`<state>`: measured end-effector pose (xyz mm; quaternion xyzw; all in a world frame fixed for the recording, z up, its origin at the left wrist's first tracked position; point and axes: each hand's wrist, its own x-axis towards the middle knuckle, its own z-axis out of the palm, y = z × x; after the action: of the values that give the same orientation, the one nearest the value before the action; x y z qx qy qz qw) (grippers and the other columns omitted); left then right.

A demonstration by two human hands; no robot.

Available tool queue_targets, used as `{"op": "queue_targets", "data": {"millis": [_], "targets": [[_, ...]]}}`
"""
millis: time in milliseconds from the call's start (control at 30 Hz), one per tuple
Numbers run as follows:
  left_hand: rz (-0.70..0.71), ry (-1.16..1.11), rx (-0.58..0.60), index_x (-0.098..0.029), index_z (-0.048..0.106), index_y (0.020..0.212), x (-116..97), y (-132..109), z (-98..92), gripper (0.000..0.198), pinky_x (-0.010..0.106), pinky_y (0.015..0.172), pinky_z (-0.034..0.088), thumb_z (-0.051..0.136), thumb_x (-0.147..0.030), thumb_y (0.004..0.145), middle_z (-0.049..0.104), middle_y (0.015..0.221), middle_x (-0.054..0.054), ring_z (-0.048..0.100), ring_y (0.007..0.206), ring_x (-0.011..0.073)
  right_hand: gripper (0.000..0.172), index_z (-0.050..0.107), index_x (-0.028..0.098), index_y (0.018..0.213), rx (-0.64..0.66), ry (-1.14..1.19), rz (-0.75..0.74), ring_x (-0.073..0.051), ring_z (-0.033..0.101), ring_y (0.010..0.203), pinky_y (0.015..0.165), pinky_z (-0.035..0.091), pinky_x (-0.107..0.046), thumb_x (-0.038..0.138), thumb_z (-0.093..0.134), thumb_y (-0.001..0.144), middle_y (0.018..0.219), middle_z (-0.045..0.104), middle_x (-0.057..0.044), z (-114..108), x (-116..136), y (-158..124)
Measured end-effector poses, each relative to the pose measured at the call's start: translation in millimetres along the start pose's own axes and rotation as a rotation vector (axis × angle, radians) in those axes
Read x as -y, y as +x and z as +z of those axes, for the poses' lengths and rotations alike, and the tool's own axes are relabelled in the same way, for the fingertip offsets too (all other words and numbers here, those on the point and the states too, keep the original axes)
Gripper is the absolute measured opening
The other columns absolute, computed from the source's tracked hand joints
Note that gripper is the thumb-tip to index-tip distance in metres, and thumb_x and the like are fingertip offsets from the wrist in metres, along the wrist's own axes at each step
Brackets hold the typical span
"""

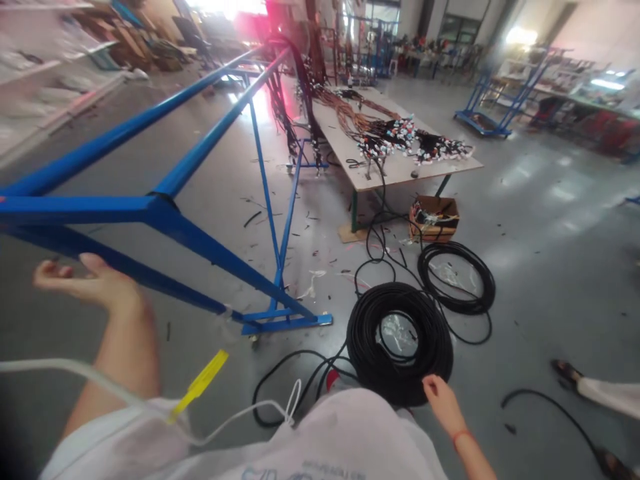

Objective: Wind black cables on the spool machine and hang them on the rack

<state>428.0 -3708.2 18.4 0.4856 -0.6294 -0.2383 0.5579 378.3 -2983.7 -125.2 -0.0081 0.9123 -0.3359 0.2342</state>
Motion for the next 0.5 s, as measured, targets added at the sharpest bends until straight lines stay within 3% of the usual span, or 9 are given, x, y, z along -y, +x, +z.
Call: {"op": "queue_targets", "data": {"millis": [67, 133, 267, 367, 500], "targets": [[-0.011, 0.034, -0.049, -0.005, 0.015, 0.131, 6.4, -21.8, -13.0, 0.066, 0.045, 0.112, 0.024, 0.056, -0.02, 0.081, 0.026, 0.139, 0.017, 0.031, 0.127, 0.0209, 0.04, 0.065, 0.022, 0.075, 0.017, -0.007, -0.016, -0.025, 0.065, 0.077, 0.077, 0.051, -0.034, 0.056, 0.044, 0.072, 0.082, 0.07, -0.007, 7.3, 7.3, 5.3], [-0.034, 0.061, 0.006, -0.004, 0.014, 0.132, 21.7, -48.8, -23.6, 0.07, 0.043, 0.114, 0.021, 0.059, -0.018, 0.08, 0.025, 0.139, 0.018, 0.031, 0.127, 0.0225, 0.041, 0.065, 0.023, 0.076, 0.062, -0.025, -0.037, -0.025, 0.065, 0.077, 0.077, 0.051, -0.034, 0.058, 0.044, 0.072, 0.081, 0.07, -0.007, 19.8, 20.1, 17.0], [-0.22, 0.159, 0.137, -0.006, 0.022, 0.132, 80.4, -116.9, -57.4, 0.073, 0.044, 0.114, 0.023, 0.066, -0.019, 0.075, 0.033, 0.136, 0.021, 0.036, 0.129, 0.0292, 0.046, 0.065, 0.022, 0.077, 0.249, -0.081, -0.123, -0.026, 0.066, 0.08, 0.079, 0.051, -0.033, 0.061, 0.042, 0.074, 0.08, 0.071, -0.008, 64.0, 66.4, 58.2], [-0.348, 0.344, 0.176, -0.012, 0.028, 0.132, 135.6, -172.3, -116.9, 0.078, 0.051, 0.114, 0.023, 0.072, -0.023, 0.069, 0.035, 0.138, 0.021, 0.034, 0.134, 0.0351, 0.048, 0.065, 0.02, 0.08, 0.42, -0.114, -0.221, -0.026, 0.066, 0.082, 0.08, 0.051, -0.033, 0.061, 0.041, 0.076, 0.085, 0.071, -0.01, 109.7, 112.6, 91.5], [-0.631, 0.523, -0.028, -0.013, 0.03, 0.135, 189.5, -228.3, -230.8, 0.075, 0.052, 0.111, 0.029, 0.068, -0.028, 0.071, 0.039, 0.137, 0.022, 0.038, 0.132, 0.0351, 0.048, 0.064, 0.019, 0.084, 0.647, -0.17, -0.373, -0.025, 0.067, 0.087, 0.081, 0.051, -0.034, 0.06, 0.04, 0.078, 0.092, 0.071, -0.012, 166.5, 168.0, 125.0]]}}
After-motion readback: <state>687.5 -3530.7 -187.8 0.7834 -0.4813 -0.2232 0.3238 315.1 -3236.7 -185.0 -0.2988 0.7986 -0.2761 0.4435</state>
